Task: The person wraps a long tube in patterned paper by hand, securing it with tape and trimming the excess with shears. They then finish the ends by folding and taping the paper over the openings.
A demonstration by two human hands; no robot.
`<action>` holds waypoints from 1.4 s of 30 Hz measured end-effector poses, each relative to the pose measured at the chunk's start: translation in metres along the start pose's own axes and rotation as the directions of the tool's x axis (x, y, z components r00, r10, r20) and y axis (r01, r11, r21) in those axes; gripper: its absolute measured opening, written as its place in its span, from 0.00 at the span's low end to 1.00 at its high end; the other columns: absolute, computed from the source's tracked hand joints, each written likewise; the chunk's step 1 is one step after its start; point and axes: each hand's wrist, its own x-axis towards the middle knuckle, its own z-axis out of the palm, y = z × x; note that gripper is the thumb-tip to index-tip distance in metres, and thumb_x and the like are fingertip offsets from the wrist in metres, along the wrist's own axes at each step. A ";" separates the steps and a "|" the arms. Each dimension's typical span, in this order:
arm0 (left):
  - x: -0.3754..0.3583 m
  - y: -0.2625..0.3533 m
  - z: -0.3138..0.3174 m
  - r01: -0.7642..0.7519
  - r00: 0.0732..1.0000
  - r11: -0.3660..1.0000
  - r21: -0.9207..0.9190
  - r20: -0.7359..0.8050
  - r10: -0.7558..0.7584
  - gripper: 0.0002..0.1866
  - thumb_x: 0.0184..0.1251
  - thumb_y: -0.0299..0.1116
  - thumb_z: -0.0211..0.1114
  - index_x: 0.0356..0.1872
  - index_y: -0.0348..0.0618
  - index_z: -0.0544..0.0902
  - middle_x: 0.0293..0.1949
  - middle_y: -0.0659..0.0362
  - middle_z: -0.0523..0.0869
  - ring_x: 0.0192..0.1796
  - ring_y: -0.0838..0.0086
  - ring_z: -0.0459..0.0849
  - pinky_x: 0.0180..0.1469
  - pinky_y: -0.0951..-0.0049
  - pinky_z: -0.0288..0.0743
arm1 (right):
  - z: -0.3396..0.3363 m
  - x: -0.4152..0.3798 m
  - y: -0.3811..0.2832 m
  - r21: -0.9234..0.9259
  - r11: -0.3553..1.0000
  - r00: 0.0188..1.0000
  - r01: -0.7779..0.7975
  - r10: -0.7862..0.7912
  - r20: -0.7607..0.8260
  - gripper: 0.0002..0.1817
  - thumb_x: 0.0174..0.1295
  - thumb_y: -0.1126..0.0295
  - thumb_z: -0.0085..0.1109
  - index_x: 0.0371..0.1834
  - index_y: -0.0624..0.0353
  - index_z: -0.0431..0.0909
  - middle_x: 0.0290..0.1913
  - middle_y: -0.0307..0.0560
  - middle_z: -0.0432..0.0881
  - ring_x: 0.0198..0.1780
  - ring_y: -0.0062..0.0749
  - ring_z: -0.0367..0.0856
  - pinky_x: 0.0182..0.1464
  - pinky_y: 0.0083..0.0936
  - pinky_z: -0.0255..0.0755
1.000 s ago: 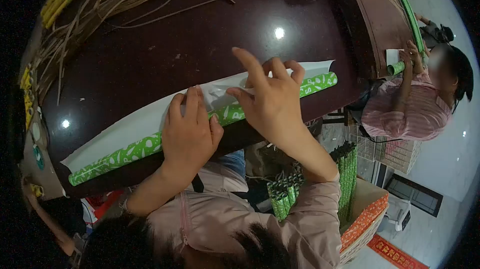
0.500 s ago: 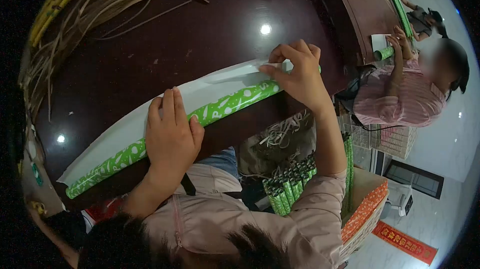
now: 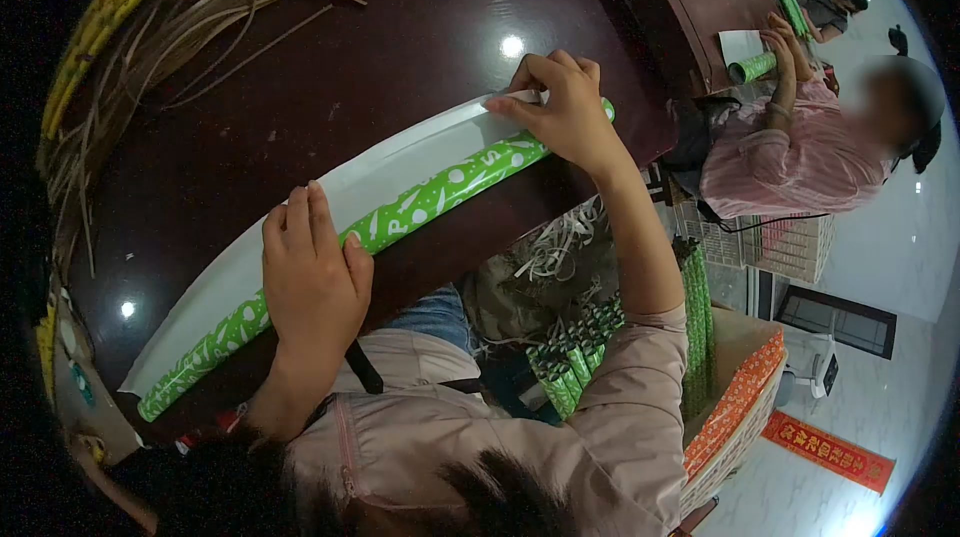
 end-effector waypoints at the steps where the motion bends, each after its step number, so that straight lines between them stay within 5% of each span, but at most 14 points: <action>1: 0.000 0.000 -0.001 -0.008 1.000 1.000 -0.018 0.021 0.008 0.27 0.66 0.33 0.55 0.60 0.21 0.72 0.59 0.40 0.73 0.57 0.48 0.72 0.58 0.55 0.73 | 0.001 0.000 0.000 -0.020 1.000 1.000 0.014 -0.014 -0.013 0.18 0.54 0.54 0.74 0.30 0.56 0.81 0.28 0.39 0.75 0.36 0.29 0.72 0.60 0.33 0.55; 29: -0.005 -0.010 -0.001 -0.025 1.000 0.997 -0.075 -0.004 0.025 0.26 0.66 0.32 0.55 0.60 0.20 0.72 0.58 0.38 0.74 0.57 0.45 0.72 0.60 0.53 0.72 | 0.013 0.003 -0.008 -0.051 0.999 0.999 -0.019 0.016 -0.046 0.19 0.50 0.54 0.73 0.28 0.58 0.78 0.23 0.43 0.76 0.30 0.34 0.75 0.55 0.32 0.59; 35: -0.011 -0.006 0.002 -0.013 0.996 1.000 -0.026 0.085 0.015 0.27 0.66 0.32 0.54 0.63 0.23 0.70 0.60 0.39 0.73 0.59 0.44 0.72 0.62 0.51 0.70 | 0.015 -0.007 -0.003 0.046 0.988 0.989 -0.145 0.143 0.047 0.19 0.50 0.53 0.72 0.27 0.57 0.78 0.24 0.42 0.80 0.34 0.35 0.78 0.55 0.34 0.60; 42: -0.003 0.002 -0.007 -0.028 0.993 1.000 -0.013 0.111 0.030 0.27 0.65 0.32 0.56 0.65 0.31 0.71 0.58 0.41 0.74 0.57 0.45 0.73 0.61 0.51 0.71 | 0.015 -0.010 -0.008 -0.019 0.993 0.993 -0.120 0.120 -0.018 0.18 0.49 0.53 0.72 0.27 0.56 0.78 0.25 0.41 0.81 0.33 0.36 0.78 0.55 0.34 0.60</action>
